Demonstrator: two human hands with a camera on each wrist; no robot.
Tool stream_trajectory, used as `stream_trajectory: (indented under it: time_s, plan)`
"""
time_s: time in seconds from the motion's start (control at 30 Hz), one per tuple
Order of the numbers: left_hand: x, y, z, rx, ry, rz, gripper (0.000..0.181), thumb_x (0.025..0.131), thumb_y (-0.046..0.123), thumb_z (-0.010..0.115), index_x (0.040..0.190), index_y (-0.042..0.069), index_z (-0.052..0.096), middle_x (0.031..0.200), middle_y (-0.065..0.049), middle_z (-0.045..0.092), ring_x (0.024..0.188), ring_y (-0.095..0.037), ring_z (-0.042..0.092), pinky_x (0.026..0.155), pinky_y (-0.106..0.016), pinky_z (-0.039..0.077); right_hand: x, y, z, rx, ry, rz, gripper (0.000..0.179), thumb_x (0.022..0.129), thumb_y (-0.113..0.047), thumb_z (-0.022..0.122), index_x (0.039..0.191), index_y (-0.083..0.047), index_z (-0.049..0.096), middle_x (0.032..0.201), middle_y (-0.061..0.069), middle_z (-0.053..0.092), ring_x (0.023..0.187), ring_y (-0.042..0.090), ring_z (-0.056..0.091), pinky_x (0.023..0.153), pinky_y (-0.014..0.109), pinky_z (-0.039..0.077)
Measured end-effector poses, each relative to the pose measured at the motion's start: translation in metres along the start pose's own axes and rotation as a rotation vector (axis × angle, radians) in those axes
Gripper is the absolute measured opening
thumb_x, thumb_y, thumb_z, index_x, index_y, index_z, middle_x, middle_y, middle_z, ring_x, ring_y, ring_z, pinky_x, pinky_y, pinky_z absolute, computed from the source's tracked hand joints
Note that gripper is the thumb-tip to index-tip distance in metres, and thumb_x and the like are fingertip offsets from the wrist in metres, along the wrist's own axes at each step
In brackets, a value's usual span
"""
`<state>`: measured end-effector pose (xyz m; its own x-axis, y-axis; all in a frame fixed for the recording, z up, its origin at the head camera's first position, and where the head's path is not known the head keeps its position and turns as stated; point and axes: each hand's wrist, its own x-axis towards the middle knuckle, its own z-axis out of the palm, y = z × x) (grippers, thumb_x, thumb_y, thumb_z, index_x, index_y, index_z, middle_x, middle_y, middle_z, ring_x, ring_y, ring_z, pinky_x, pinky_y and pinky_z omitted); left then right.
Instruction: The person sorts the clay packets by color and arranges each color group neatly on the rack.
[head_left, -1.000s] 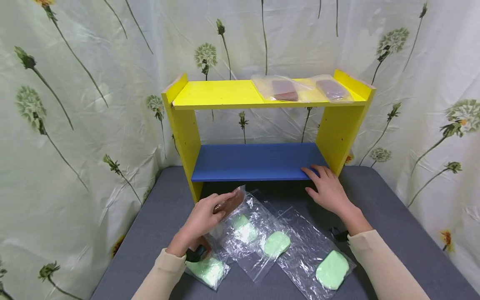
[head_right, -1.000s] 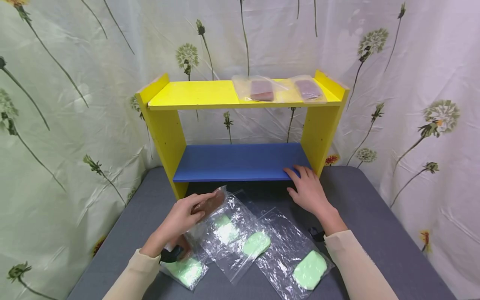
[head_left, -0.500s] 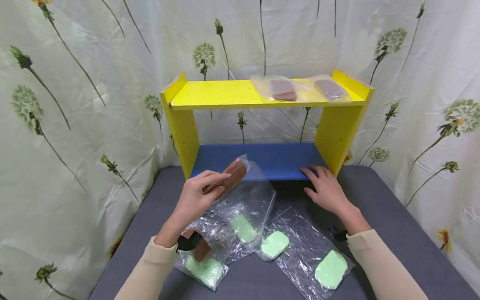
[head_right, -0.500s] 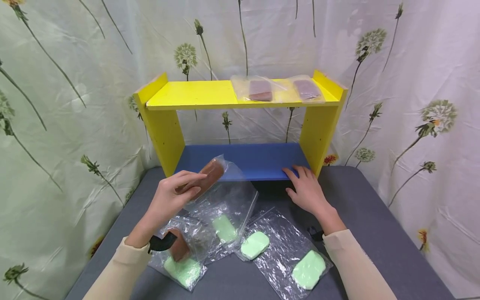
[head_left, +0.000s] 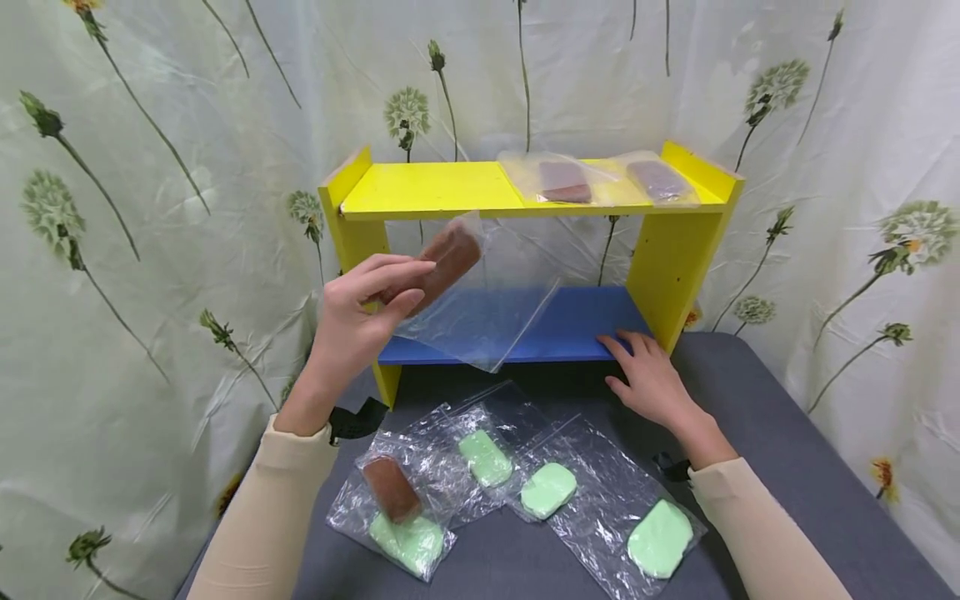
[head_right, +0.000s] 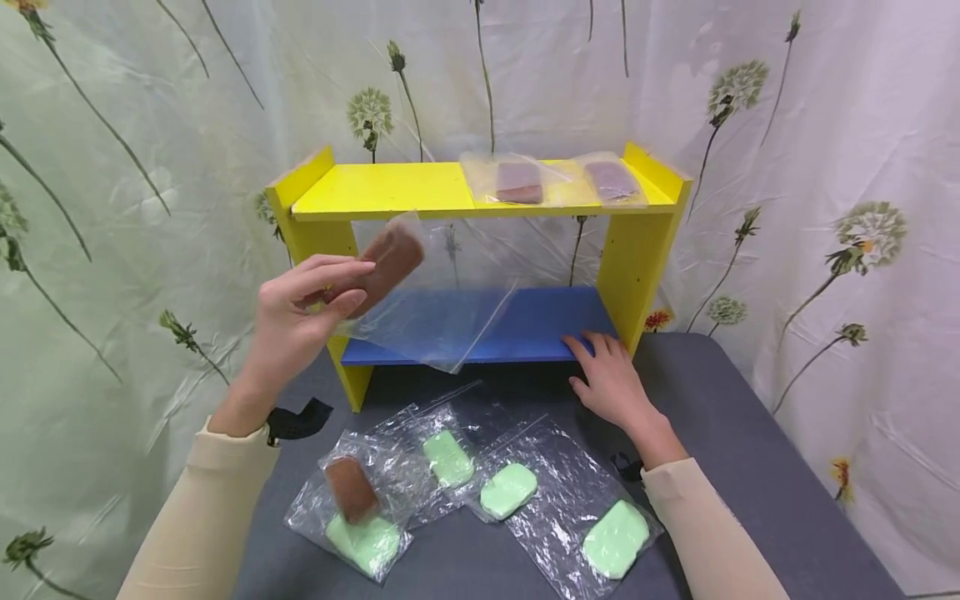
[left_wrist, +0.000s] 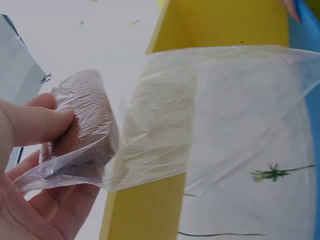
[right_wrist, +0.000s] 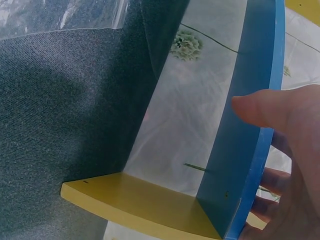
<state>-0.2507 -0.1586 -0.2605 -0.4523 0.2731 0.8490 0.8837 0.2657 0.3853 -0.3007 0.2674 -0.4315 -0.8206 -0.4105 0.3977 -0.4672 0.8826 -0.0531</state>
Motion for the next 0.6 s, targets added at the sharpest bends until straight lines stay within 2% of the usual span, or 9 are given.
stream_trajectory:
  time_s: [0.13,0.23,0.3,0.37,0.5,0.6]
  plan:
    - [0.022,0.018,-0.003,-0.003,0.077,0.001,0.031,0.085,-0.013,0.072,0.114,-0.001,0.076,0.11,-0.01,0.071,0.086,-0.02,0.059,0.067,-0.023,0.047,0.0,-0.001,0.001,0.008,-0.006,0.0,0.07,0.093,-0.026,0.072,0.153,-0.011,0.041,0.146,0.028,0.038,0.133,0.051,0.035,0.11,0.065,0.027]
    - [0.035,0.026,-0.001,-0.014,0.159,-0.01,0.03,0.086,-0.013,0.071,0.114,-0.003,0.075,0.11,-0.013,0.071,0.083,-0.02,0.056,0.063,-0.022,0.043,0.001,-0.001,-0.001,0.011,-0.012,0.003,0.07,0.093,-0.026,0.071,0.153,-0.01,0.04,0.147,0.028,0.038,0.134,0.051,0.035,0.11,0.065,0.027]
    - [0.042,0.026,0.0,-0.02,0.215,-0.012,0.029,0.087,-0.011,0.071,0.115,-0.002,0.075,0.109,-0.013,0.072,0.083,-0.02,0.054,0.06,-0.023,0.041,0.001,-0.001,-0.002,0.013,-0.014,0.007,0.07,0.093,-0.026,0.071,0.153,-0.01,0.04,0.147,0.028,0.037,0.134,0.051,0.034,0.11,0.065,0.026]
    - [0.048,0.023,0.001,-0.021,0.274,-0.041,0.03,0.088,-0.008,0.072,0.116,0.0,0.075,0.11,-0.011,0.072,0.085,-0.019,0.055,0.06,-0.022,0.042,0.001,-0.001,-0.003,0.011,-0.013,0.008,0.07,0.093,-0.026,0.072,0.153,-0.01,0.04,0.147,0.028,0.037,0.134,0.051,0.034,0.11,0.064,0.026]
    - [0.059,0.022,0.001,-0.012,0.371,-0.137,0.029,0.09,-0.003,0.072,0.118,0.003,0.075,0.109,-0.01,0.072,0.088,-0.018,0.059,0.066,-0.02,0.048,0.0,-0.002,-0.004,0.009,-0.013,0.007,0.071,0.092,-0.026,0.073,0.153,-0.01,0.04,0.147,0.027,0.037,0.134,0.051,0.034,0.11,0.064,0.026]
    - [0.068,0.013,0.0,0.004,0.427,-0.194,0.028,0.091,0.001,0.072,0.119,0.004,0.075,0.111,-0.009,0.07,0.089,-0.02,0.06,0.069,-0.021,0.051,0.0,-0.003,-0.003,0.008,-0.017,0.008,0.072,0.092,-0.025,0.073,0.154,-0.01,0.04,0.147,0.028,0.037,0.134,0.051,0.034,0.11,0.064,0.026]
